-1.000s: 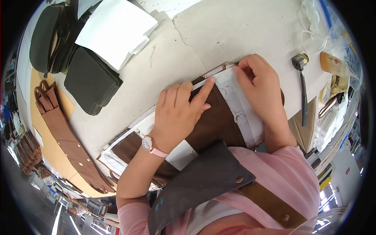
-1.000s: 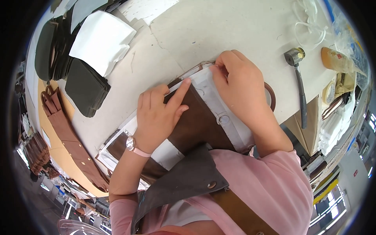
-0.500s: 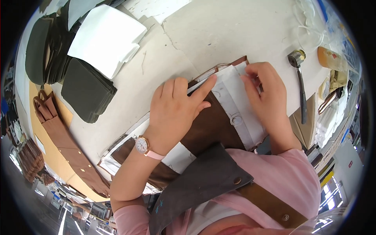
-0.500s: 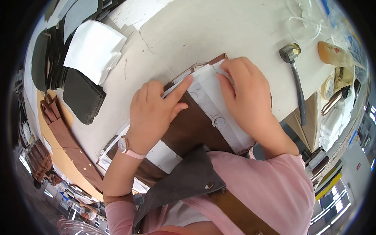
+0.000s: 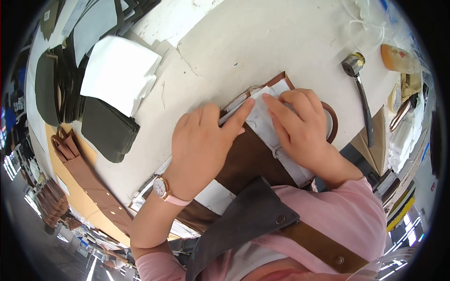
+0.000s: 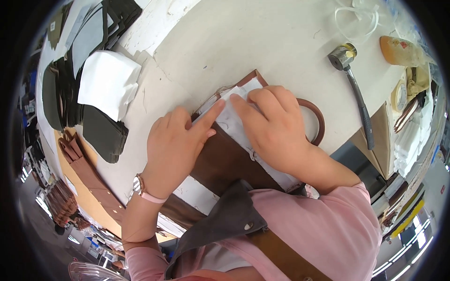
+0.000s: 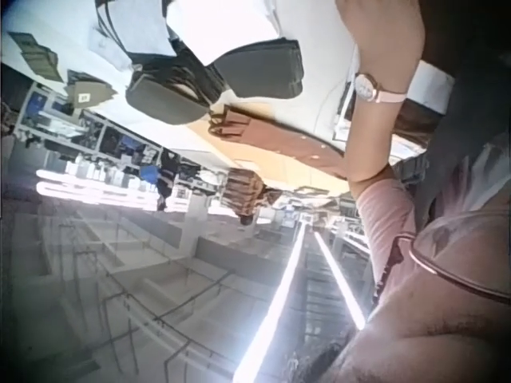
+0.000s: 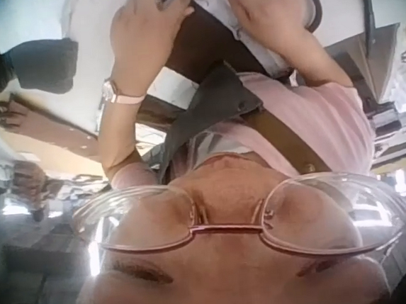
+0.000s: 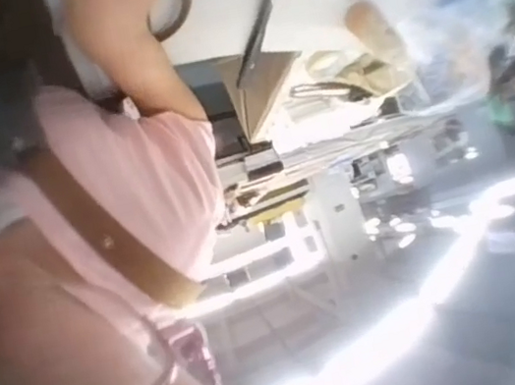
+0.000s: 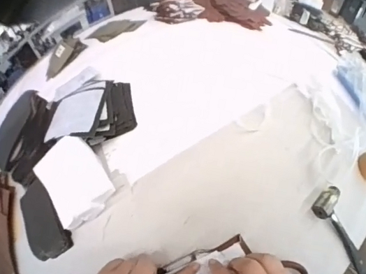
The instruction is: Applying adhesive lining and strips to leather bag components on a workshop table.
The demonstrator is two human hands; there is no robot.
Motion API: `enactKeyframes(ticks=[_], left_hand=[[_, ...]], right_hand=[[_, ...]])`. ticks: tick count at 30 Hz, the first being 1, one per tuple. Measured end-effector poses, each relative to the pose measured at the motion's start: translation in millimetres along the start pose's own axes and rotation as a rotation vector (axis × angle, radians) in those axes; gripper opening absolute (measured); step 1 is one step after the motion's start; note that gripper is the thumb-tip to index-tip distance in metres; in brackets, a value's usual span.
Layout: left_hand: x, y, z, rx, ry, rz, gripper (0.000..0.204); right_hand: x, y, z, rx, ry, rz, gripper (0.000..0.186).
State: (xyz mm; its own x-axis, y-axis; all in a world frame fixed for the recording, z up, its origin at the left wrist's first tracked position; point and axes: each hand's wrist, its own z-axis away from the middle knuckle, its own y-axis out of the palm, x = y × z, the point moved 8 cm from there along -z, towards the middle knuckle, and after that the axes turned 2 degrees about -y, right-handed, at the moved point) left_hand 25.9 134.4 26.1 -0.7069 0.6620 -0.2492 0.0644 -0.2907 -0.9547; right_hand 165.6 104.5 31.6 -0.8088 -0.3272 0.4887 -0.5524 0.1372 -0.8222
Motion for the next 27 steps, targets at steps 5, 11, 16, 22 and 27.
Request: enactKeyframes(ticks=[5, 11, 16, 22, 27], left_hand=[[4, -12, -27, -0.192, 0.106, 0.237, 0.032], [7, -15, -53, -0.225, 0.144, 0.354, 0.019], [8, -14, -62, -0.193, 0.196, 0.323, 0.019], [-3, -18, -65, -0.126, 0.171, 0.222, 0.014], [-8, -21, -63, -0.204, 0.105, 0.148, 0.011]], right_hand=[[-13, -3, -3, -0.046, 0.149, -0.097, 0.033], [-10, -1, 1, 0.068, 0.035, -0.08, 0.042], [-14, 1, -6, 0.079, 0.109, -0.116, 0.048], [-20, -5, -7, 0.021, 0.14, -0.16, 0.052], [-21, -2, -9, -0.013, 0.132, -0.122, 0.038]])
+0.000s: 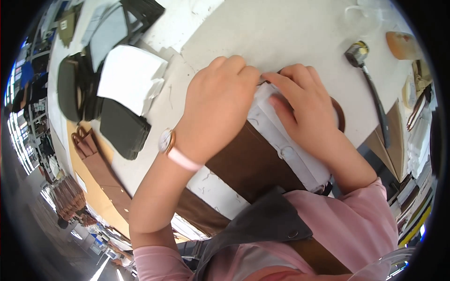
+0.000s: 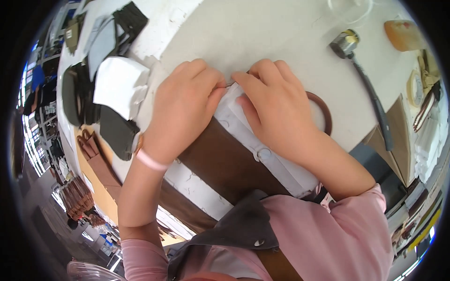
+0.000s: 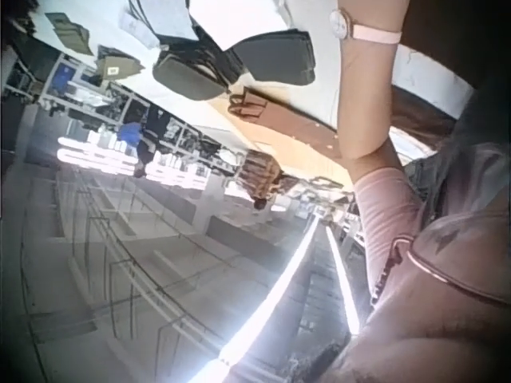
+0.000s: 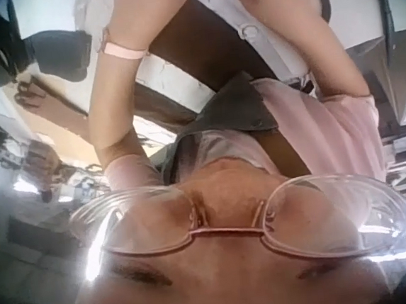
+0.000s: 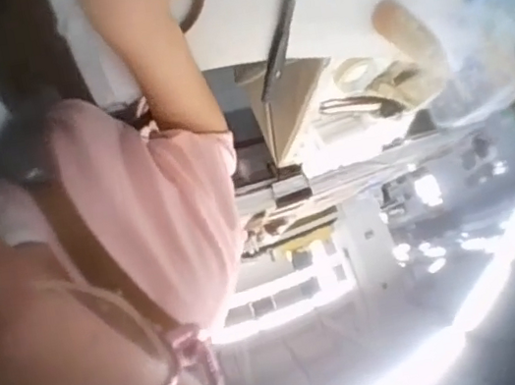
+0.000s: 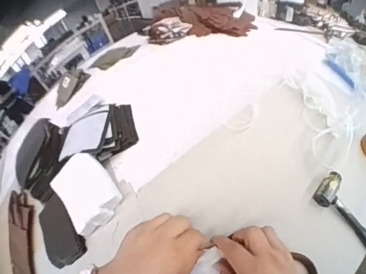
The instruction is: Applying adhesive lining and strips to leather bag components on a workshop table.
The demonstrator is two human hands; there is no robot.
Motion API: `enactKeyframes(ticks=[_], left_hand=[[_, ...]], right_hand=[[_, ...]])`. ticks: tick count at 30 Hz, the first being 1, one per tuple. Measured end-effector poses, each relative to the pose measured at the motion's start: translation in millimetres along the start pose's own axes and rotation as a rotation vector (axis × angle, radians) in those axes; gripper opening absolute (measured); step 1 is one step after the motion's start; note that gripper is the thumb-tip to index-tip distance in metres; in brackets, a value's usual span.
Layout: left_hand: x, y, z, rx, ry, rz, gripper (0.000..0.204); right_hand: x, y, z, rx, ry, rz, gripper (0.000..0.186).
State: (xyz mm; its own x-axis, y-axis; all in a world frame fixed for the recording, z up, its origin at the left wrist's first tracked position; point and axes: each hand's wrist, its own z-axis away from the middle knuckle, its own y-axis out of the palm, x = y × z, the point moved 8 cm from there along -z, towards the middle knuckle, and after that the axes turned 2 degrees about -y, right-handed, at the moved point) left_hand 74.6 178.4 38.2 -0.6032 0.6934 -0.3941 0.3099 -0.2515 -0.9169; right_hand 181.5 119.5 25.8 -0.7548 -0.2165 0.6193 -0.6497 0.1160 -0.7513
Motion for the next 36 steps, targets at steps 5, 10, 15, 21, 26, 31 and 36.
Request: enactKeyframes(ticks=[5, 10, 15, 21, 26, 31, 36], left_hand=[[8, 5, 11, -0.062, -0.079, 0.09, 0.007], [-7, 0, 10, -0.113, 0.081, -0.047, 0.009], [-8, 3, 10, -0.081, 0.155, -0.079, 0.008], [-2, 6, 6, -0.026, 0.133, -0.021, 0.007], [2, 4, 4, 0.001, 0.14, 0.031, 0.007], [-1, 6, 7, 0.002, 0.238, -0.02, 0.008], [-3, 9, 8, 0.031, 0.215, -0.044, 0.012]], right_hand=[[-1, 4, 3, -0.044, 0.021, -0.085, 0.026], [-2, 9, 3, -0.046, 0.049, -0.047, 0.016], [-3, 13, 3, -0.06, 0.015, 0.006, 0.012], [-9, 8, -2, -0.046, 0.131, -0.068, 0.015], [-7, 7, -4, 0.013, 0.076, -0.031, 0.015], [-6, 10, -3, 0.022, 0.025, -0.015, 0.011], [7, 4, 4, -0.015, -0.077, -0.007, 0.015]])
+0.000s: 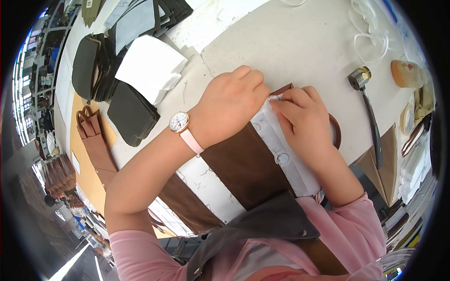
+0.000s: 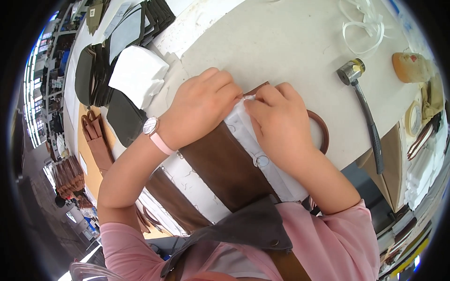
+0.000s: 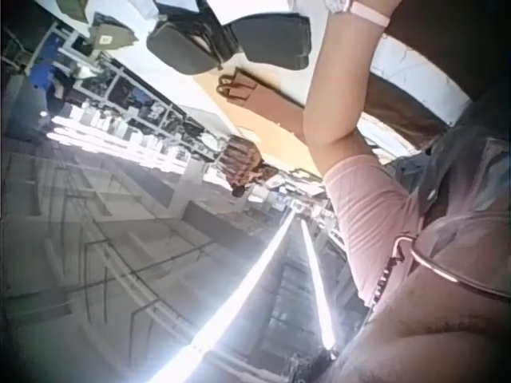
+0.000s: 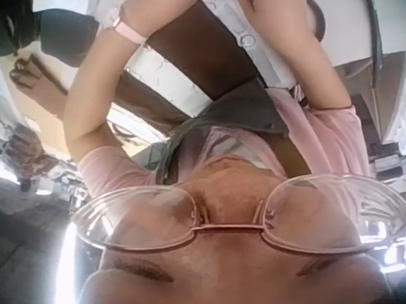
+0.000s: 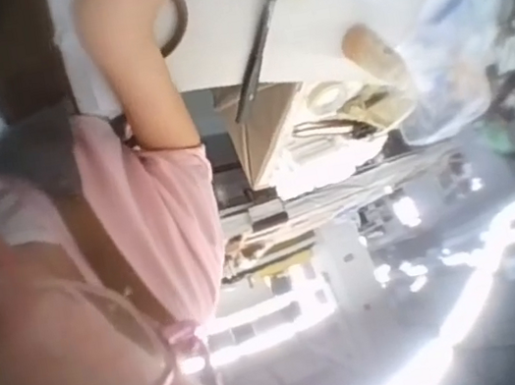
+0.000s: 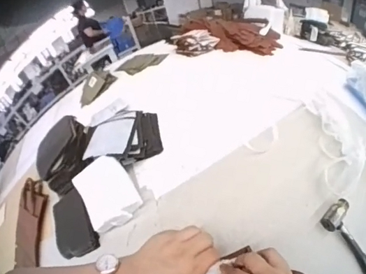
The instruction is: Applying adhesive lining and strips to leather bag components on a workshop table.
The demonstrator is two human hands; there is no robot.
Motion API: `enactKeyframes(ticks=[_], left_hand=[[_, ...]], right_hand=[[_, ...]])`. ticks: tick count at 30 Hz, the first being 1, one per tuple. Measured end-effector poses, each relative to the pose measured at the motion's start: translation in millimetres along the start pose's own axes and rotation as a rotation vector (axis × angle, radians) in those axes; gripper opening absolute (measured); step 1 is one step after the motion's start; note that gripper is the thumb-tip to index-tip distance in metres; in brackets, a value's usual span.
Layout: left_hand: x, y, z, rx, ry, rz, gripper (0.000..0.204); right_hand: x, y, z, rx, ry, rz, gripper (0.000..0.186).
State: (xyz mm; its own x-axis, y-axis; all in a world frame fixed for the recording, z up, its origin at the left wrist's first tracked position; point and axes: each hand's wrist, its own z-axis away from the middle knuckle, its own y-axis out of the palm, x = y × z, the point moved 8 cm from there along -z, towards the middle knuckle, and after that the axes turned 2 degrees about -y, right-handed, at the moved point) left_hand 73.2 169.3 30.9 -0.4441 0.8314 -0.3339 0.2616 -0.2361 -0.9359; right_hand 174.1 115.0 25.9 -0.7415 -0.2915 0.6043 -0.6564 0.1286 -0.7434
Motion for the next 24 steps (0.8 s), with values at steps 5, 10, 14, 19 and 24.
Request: enactKeyframes(ticks=[5, 10, 14, 19, 24], left_hand=[[-1, 3, 0, 0.001, -0.031, -0.013, 0.012], [1, 9, -2, -0.022, -0.059, -0.001, 0.013], [8, 10, 3, -0.098, -0.252, 0.128, 0.012], [16, 12, 7, -0.105, -0.396, 0.166, 0.012], [-3, -3, 2, -0.107, 0.036, 0.034, 0.014]], right_hand=[[3, 0, 3, 0.023, -0.016, 0.026, 0.02], [1, 0, 3, 0.046, -0.008, 0.02, 0.021], [1, 0, 1, 0.041, -0.006, -0.003, 0.021], [-1, 1, 2, 0.037, 0.012, -0.021, 0.02], [-1, -1, 3, 0.018, 0.006, -0.036, 0.02]])
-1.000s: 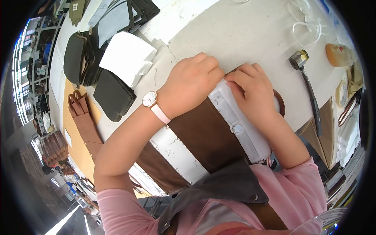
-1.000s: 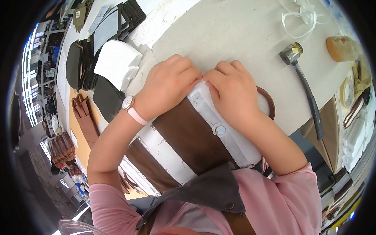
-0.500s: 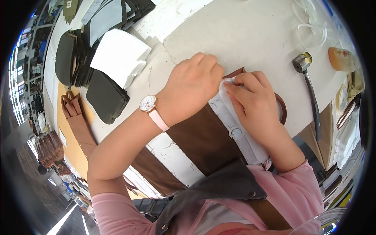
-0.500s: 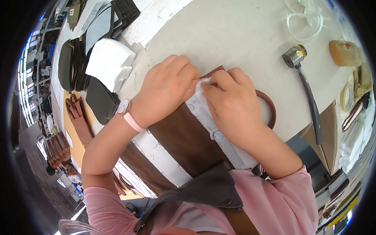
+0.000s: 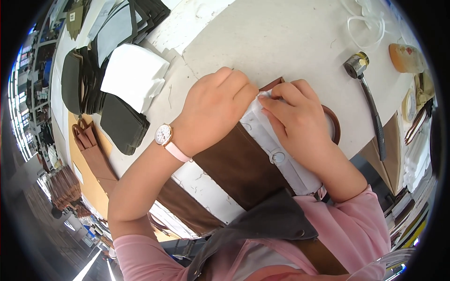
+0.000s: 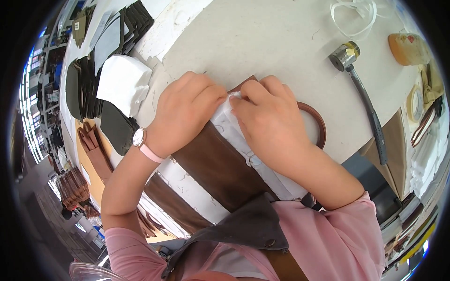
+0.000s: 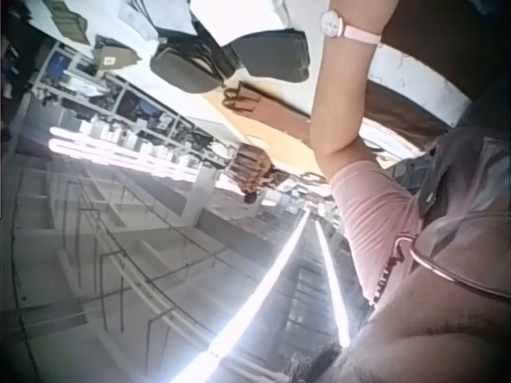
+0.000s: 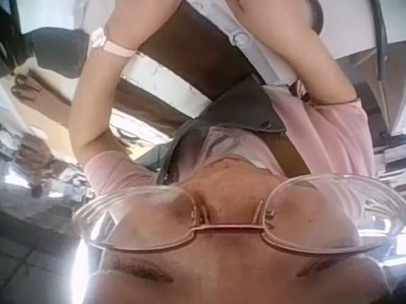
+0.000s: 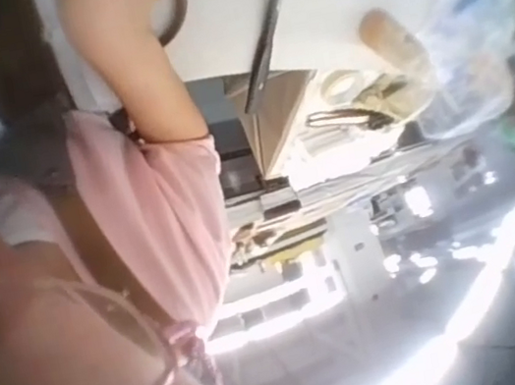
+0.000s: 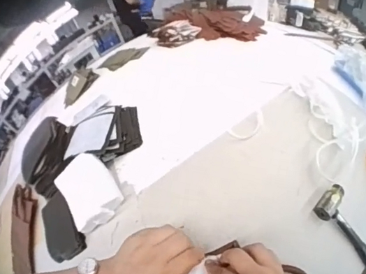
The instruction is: Applying adhesive lining and strips to leather bag components on a workshop table.
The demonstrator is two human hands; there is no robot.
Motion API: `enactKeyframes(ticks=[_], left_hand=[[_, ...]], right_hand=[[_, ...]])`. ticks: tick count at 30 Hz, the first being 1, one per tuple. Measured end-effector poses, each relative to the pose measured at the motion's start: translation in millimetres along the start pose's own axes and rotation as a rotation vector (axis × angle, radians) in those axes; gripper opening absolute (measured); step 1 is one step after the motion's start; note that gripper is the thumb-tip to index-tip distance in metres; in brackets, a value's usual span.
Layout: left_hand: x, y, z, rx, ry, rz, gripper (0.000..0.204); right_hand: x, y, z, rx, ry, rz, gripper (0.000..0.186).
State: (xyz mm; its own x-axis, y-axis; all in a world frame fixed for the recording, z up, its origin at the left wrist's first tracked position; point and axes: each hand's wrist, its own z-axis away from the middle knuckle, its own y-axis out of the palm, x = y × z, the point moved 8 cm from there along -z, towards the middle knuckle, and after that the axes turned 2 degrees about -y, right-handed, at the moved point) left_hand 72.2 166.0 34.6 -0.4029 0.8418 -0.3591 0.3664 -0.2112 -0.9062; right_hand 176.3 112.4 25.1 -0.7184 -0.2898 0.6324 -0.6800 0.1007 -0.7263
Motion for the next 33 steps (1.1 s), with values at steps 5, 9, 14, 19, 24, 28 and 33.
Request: enactKeyframes(ticks=[5, 9, 14, 19, 24, 28, 33], left_hand=[[0, 2, -4, 0.08, 0.032, -0.077, 0.015], [3, 8, -6, 0.092, -0.024, -0.087, 0.014], [10, 13, -7, 0.04, -0.128, -0.095, 0.014], [35, -11, -12, -0.082, -0.339, 0.04, 0.013], [10, -6, -14, 0.071, -0.074, 0.149, 0.017], [4, 1, -10, 0.121, -0.042, 0.091, 0.018], [19, 2, -12, 0.068, -0.157, 0.236, 0.013]], right_hand=[[-1, 3, 0, 0.01, 0.002, 0.003, 0.02], [0, 1, -1, 0.048, 0.009, 0.018, 0.023], [0, 3, -1, 0.008, -0.014, 0.033, 0.02], [0, 4, -1, 0.028, -0.01, 0.051, 0.018], [-1, 4, 0, 0.009, -0.003, 0.039, 0.016], [-1, 4, -1, 0.036, 0.002, 0.025, 0.016], [0, 3, 0, 0.047, 0.0, 0.028, 0.019]])
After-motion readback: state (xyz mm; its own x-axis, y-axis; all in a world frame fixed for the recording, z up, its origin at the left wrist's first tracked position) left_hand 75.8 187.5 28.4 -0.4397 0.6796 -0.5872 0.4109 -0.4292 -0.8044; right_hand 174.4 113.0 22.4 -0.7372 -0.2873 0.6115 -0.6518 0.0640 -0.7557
